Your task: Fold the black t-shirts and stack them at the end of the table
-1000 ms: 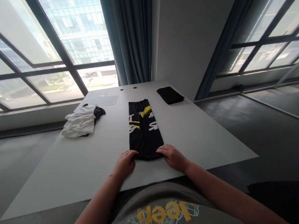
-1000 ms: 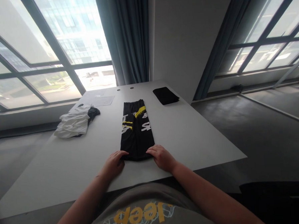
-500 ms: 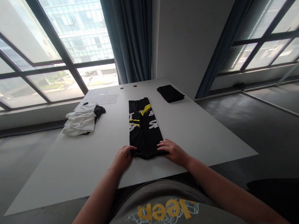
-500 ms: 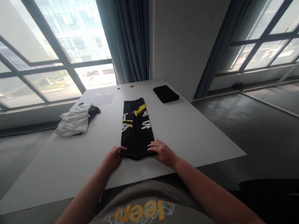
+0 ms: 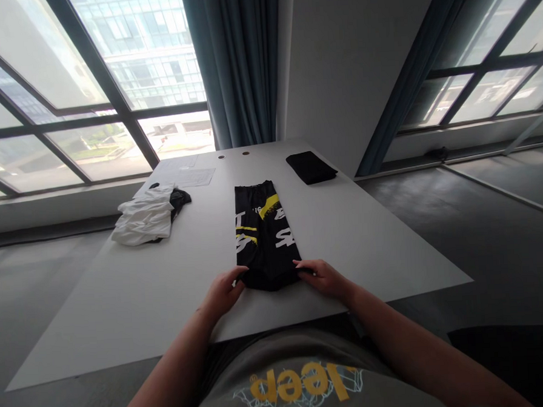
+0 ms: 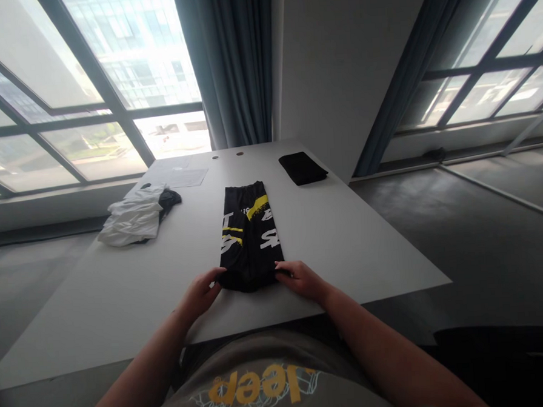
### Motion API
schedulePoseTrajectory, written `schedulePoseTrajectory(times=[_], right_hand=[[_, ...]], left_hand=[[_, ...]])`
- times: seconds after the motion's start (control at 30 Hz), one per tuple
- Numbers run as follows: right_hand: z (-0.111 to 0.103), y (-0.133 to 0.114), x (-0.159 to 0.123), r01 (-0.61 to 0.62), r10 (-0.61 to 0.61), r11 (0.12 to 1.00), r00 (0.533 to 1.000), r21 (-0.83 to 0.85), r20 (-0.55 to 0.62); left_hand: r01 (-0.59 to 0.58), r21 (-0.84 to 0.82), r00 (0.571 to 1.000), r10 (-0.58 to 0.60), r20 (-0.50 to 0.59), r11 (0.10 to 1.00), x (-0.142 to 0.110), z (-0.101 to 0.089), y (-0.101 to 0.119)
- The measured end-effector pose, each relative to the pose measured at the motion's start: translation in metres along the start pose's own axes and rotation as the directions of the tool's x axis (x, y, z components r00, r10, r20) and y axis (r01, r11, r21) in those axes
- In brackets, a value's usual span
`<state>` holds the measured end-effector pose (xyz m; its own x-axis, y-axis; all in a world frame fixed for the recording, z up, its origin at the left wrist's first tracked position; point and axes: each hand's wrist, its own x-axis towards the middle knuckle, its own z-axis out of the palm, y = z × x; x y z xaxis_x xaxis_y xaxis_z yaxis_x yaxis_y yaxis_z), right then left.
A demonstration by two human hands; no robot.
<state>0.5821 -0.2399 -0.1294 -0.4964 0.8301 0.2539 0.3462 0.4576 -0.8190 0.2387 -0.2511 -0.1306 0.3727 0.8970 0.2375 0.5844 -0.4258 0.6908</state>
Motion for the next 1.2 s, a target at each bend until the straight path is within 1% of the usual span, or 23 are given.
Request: schedulePoseTrajectory(times=[0.07,0.17,0.27,0.33,0.4,0.43,0.47,0.53,0.6,0.7,0.8,0.87,0.97,1.07,1.13,1.2], right_hand=[[-0.004,-0.007,0.010,-0.052,0.053,0.998,0.997,0.019,-0.048],[-0.007,-0.010,0.035,-0.100,0.102,0.995,0.975,0.020,-0.198],[-0.008,-0.002,0.066,-0.173,0.167,0.985,0.936,0.007,-0.310],[-0.008,0.009,0.088,-0.240,0.219,0.971,0.908,-0.016,-0.357],[-0.010,0.021,0.107,-0.302,0.252,0.950,0.890,-0.077,-0.380],[-0.011,0.027,0.116,-0.331,0.262,0.936,0.885,-0.123,-0.386],[-0.011,0.034,0.123,-0.359,0.271,0.917,0.882,-0.176,-0.385],[-0.012,0.045,0.133,-0.410,0.291,0.865,0.880,-0.289,-0.375],[-0.010,0.053,0.137,-0.446,0.308,0.803,0.878,-0.396,-0.366],[-0.006,0.060,0.136,-0.492,0.320,0.700,0.864,-0.518,-0.388],[-0.003,0.063,0.134,-0.528,0.333,0.620,0.847,-0.580,-0.414],[-0.002,0.064,0.133,-0.539,0.336,0.591,0.841,-0.600,-0.424],[-0.002,0.067,0.132,-0.530,0.312,0.587,0.845,-0.612,-0.434],[-0.004,0.070,0.131,-0.508,0.272,0.620,0.854,-0.597,-0.444],[-0.006,0.073,0.130,-0.508,0.253,0.646,0.847,-0.570,-0.467],[-0.011,0.076,0.129,-0.512,0.242,0.677,0.833,-0.529,-0.497]], left_hand=[[0.047,-0.074,0.996,-0.052,-0.069,0.996,0.008,-0.002,0.003],[0.094,-0.180,0.980,-0.122,-0.155,0.979,0.030,-0.003,0.005],[0.144,-0.247,0.963,-0.193,-0.187,0.958,0.057,-0.005,-0.001],[0.187,-0.247,0.954,-0.236,-0.187,0.951,0.076,-0.006,-0.009],[0.244,-0.185,0.944,-0.277,-0.180,0.952,0.095,-0.008,-0.019],[0.283,-0.125,0.938,-0.302,-0.172,0.951,0.104,-0.009,-0.025],[0.329,-0.041,0.930,-0.331,-0.160,0.944,0.112,-0.009,-0.030],[0.409,0.139,0.910,-0.392,-0.138,0.902,0.124,-0.008,-0.040],[0.451,0.267,0.892,-0.432,-0.131,0.852,0.131,-0.006,-0.045],[0.483,0.379,0.875,-0.454,-0.169,0.790,0.134,-0.002,-0.049],[0.506,0.477,0.858,-0.475,-0.195,0.718,0.135,-0.001,-0.049],[0.505,0.505,0.857,-0.475,-0.199,0.700,0.137,-0.001,-0.049],[0.496,0.504,0.863,-0.464,-0.200,0.707,0.138,-0.002,-0.052],[0.494,0.457,0.868,-0.451,-0.208,0.740,0.136,-0.001,-0.054],[0.487,0.413,0.873,-0.437,-0.215,0.770,0.133,0.000,-0.056],[0.458,0.384,0.888,-0.393,-0.238,0.802,0.130,-0.001,-0.055]])
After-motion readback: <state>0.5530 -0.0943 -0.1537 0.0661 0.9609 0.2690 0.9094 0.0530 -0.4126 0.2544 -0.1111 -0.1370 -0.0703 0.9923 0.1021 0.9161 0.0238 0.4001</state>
